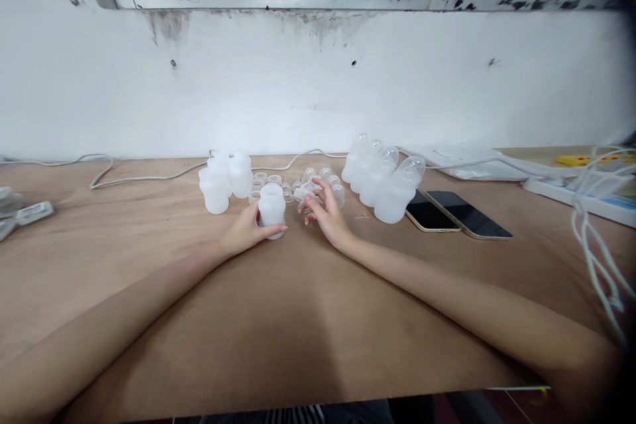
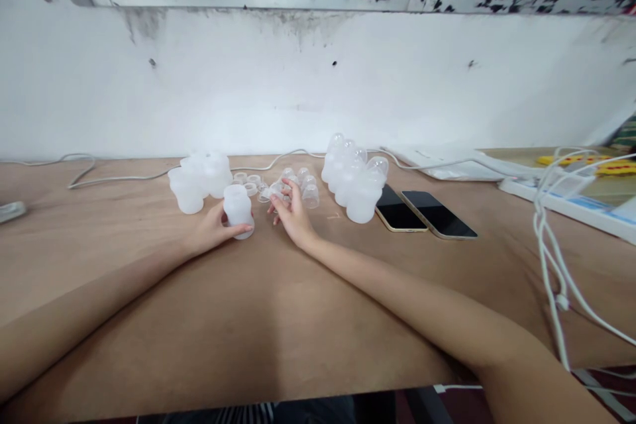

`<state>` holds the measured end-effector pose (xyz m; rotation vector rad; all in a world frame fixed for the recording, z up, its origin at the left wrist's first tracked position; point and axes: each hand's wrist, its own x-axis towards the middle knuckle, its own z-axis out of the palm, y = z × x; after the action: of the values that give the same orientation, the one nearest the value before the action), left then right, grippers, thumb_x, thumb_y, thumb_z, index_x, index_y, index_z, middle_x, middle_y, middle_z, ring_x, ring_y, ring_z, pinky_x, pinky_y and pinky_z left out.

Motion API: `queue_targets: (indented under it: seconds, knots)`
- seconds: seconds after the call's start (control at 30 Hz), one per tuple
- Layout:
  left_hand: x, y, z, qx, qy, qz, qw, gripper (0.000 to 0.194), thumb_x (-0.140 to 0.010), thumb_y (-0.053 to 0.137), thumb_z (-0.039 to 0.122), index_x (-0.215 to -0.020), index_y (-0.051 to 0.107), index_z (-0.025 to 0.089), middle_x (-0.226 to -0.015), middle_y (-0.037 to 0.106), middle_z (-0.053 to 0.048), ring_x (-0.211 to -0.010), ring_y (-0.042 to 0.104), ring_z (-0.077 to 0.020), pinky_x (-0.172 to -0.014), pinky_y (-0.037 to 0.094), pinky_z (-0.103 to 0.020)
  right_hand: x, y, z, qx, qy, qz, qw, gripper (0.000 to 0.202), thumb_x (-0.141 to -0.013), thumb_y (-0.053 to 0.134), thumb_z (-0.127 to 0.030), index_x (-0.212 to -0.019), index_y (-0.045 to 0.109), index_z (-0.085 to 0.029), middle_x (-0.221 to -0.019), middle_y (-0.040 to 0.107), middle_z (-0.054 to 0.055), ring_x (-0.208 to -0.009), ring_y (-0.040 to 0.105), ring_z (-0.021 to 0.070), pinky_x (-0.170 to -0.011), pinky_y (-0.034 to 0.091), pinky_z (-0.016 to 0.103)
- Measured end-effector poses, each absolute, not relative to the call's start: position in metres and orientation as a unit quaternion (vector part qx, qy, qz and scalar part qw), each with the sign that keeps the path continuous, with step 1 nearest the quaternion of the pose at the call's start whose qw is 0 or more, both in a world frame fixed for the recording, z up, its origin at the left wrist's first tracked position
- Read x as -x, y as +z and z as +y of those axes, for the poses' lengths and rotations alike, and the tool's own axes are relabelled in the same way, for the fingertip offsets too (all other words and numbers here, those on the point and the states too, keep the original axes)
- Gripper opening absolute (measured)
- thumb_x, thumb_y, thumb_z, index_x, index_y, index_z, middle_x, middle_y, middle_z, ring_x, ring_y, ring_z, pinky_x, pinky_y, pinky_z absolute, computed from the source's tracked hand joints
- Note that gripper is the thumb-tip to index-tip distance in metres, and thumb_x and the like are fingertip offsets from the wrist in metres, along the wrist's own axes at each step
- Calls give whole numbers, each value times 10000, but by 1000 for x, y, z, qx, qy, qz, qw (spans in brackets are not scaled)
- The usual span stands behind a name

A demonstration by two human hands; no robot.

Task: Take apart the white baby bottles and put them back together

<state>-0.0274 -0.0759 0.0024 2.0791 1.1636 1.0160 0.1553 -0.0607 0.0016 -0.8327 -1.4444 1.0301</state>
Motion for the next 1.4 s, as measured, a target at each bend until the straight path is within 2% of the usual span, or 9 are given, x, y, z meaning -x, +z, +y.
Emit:
queue_targets:
  seconds: [0.17, 0.7, 1.4]
  knots:
    - [28, 4, -75, -769, 373, 423, 302, 497, -644, 608, 410, -1036, 458, 144, -1045, 544, -88, -962, 508, -214, -828, 410, -371, -155, 3, -63, 349, 431, -630, 544, 445, -732, 490, -395, -1096, 282, -246, -1008, 344, 57, -619, 513, 76, -399, 409, 183]
    - [27, 4, -76, -778, 375, 417, 284, 482, -650, 601, 398, -1043, 471, 148, -1045, 548, -87, -957, 512, -213, -828, 411, -380, -156, 3, -65, 347, 401, -676, 512, 416, -754, 473, -374, -1098, 276, -246, -1044, 353, 69, -556, 495, 50, -366, 384, 166]
    - [28, 3, -76, -778, 371, 417, 287, 483, -654, 599, 413, -1033, 455, 150, -1047, 540, -82, -967, 506, -213, -835, 407, -372, -155, 5, -67, 346, 399, -678, 511, 420, -745, 481, -369, -1092, 281, -240, -1047, 347, 69, -545, 489, 46, -349, 372, 164]
